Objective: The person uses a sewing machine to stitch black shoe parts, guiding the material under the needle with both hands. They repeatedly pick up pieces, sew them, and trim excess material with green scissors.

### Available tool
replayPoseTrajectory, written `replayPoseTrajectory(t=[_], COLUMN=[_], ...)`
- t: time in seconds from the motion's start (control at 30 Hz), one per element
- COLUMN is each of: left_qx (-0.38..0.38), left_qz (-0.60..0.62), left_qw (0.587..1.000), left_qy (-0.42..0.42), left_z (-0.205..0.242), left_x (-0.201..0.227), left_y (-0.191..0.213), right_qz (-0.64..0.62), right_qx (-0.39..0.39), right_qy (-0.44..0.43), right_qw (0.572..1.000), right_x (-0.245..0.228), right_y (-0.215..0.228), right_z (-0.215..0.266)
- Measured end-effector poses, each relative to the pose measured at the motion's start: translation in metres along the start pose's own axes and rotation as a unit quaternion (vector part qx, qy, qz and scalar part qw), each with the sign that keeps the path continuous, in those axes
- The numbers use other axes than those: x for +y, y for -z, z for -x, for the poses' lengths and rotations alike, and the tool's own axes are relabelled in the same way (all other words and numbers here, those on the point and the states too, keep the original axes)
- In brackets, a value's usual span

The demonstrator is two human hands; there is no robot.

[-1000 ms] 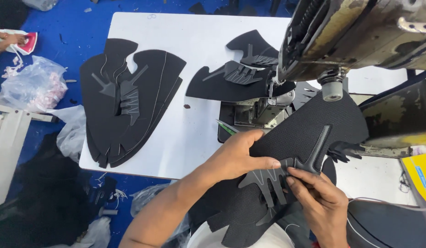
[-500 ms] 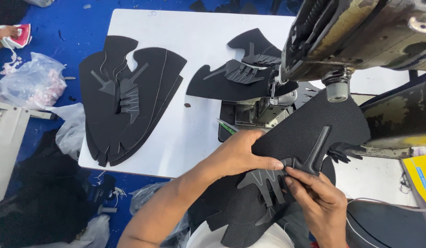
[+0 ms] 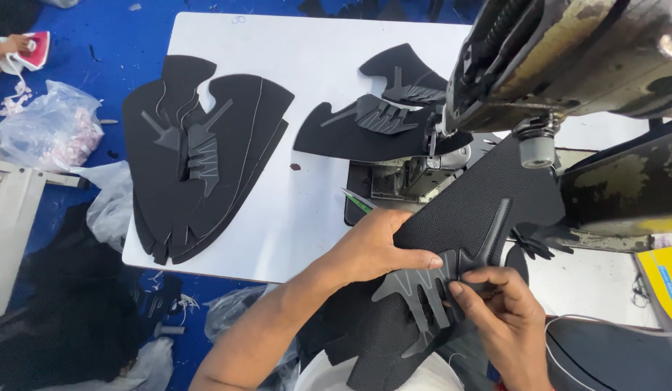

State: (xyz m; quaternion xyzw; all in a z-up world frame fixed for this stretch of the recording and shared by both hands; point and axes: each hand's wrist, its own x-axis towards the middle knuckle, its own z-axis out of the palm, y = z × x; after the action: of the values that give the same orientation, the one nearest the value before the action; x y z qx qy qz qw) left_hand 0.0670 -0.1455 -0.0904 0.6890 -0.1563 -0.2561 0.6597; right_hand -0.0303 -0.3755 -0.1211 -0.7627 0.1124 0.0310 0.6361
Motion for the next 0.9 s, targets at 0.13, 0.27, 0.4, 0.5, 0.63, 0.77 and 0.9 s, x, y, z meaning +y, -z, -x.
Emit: replayPoseTrajectory(t=[0.13, 0.27, 0.4, 0.5, 0.63, 0.77, 0.9], left_qx=[-0.016, 0.001, -0.03, -0.046, -0.055, -0.075, -0.087], left_qz=[0.046, 0.001, -0.008, -0.024, -0.088, -0.064, -0.124], left_qw=[0.999, 0.997, 0.999, 0.998, 0.99, 0.989, 0.982], left_qy=[-0.004, -0.075, 0.024, 0.044, 0.093, 0.112, 0.112], left_z=[-0.002, -0.008, -0.021, -0.034, -0.047, -0.053, -0.064], left_x=[-0.003, 0.001, 0.002, 0.013, 0.03, 0.042, 0.047], left_y=[0.001, 0.01, 0.028, 0.048, 0.068, 0.078, 0.088], right_qz=[0.03, 0.039, 0.036, 0.037, 0.001, -0.013, 0.007], right_qx=[-0.01, -0.026, -0.005, 0.03, 0.044, 0.057, 0.096], right_qy=[0.002, 0.039, 0.049, 0.023, 0.016, 0.033, 0.034], right_qw=[1.0, 0.998, 0.998, 0.999, 0.999, 0.998, 0.995], right_x=[0.001, -0.003, -0.01, -0.021, -0.028, -0.028, -0.02], right_y=[0.002, -0.003, -0.018, -0.037, -0.055, -0.067, -0.077], right_z=[-0.003, -0.009, -0.014, -0.017, -0.027, -0.031, -0.039])
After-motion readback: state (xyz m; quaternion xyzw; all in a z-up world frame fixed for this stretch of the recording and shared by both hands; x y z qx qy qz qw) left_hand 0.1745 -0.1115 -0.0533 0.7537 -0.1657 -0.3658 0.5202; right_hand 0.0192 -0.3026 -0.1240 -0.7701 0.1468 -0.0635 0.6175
